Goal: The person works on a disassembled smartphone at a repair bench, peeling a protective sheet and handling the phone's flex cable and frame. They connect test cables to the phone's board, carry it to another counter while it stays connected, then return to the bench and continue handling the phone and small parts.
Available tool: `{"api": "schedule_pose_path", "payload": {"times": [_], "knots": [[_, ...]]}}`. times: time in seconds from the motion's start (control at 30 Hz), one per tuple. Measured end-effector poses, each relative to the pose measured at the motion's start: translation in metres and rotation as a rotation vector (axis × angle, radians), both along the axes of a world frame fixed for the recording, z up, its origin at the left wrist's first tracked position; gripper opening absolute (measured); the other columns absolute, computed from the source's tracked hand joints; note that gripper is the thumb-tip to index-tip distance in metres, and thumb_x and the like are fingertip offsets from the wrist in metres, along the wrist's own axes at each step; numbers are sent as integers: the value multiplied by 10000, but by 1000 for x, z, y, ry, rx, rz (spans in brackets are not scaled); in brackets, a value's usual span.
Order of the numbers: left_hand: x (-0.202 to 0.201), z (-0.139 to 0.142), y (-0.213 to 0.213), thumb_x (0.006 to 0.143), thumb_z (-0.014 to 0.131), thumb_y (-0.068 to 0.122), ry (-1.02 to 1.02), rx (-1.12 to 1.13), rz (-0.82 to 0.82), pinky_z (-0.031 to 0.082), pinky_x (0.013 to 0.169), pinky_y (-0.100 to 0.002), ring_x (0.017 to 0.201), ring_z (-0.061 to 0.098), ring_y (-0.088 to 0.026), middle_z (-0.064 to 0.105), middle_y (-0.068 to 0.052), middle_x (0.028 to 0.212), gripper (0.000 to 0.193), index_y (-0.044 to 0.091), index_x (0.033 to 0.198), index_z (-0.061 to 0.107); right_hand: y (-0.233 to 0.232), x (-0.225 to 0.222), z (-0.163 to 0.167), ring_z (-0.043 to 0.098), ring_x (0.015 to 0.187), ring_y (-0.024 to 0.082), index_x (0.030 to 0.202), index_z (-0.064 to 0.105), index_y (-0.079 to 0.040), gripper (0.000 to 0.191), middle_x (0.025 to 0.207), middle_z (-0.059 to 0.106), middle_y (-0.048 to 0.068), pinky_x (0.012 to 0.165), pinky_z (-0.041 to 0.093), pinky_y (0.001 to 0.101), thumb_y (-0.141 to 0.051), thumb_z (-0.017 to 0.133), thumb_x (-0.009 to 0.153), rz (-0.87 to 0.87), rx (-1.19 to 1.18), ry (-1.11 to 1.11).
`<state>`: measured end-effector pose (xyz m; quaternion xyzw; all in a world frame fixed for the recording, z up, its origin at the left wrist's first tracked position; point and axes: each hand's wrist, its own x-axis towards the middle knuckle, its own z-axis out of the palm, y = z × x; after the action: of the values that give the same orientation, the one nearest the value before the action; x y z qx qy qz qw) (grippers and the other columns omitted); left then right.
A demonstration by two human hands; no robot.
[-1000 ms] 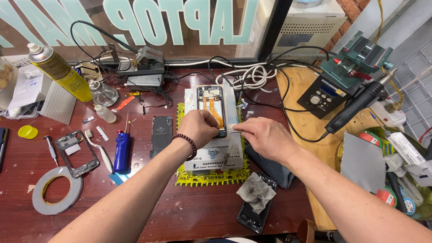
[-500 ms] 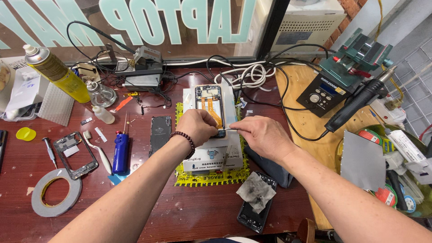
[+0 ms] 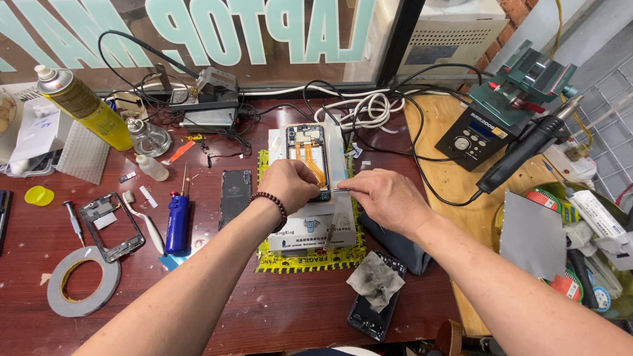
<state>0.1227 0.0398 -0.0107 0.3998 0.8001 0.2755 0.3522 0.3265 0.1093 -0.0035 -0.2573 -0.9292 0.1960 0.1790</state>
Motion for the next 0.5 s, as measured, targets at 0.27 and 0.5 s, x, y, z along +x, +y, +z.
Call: {"api": "schedule_pose_path", "payload": {"times": [0.27,0.5], "knots": [[2,7,0,740,841,162,-41,-51,24,567,579,-299,613,691,-122,762,-53,754,169,102,893,801,-2,-1,-1,710,931,285,1094,777,-191,235,1000,763,41,792,571,410,-145,667,892,-27,-6,-5],[2,4,1,736,836,175,-28,-37,22,563,568,-300,601,688,-127,756,-57,737,175,97,889,800,-2,-2,-1,711,938,295,1096,776,-186,227,1012,763,48,797,573,410,-159,668,899,-23,-13,-2]]}}
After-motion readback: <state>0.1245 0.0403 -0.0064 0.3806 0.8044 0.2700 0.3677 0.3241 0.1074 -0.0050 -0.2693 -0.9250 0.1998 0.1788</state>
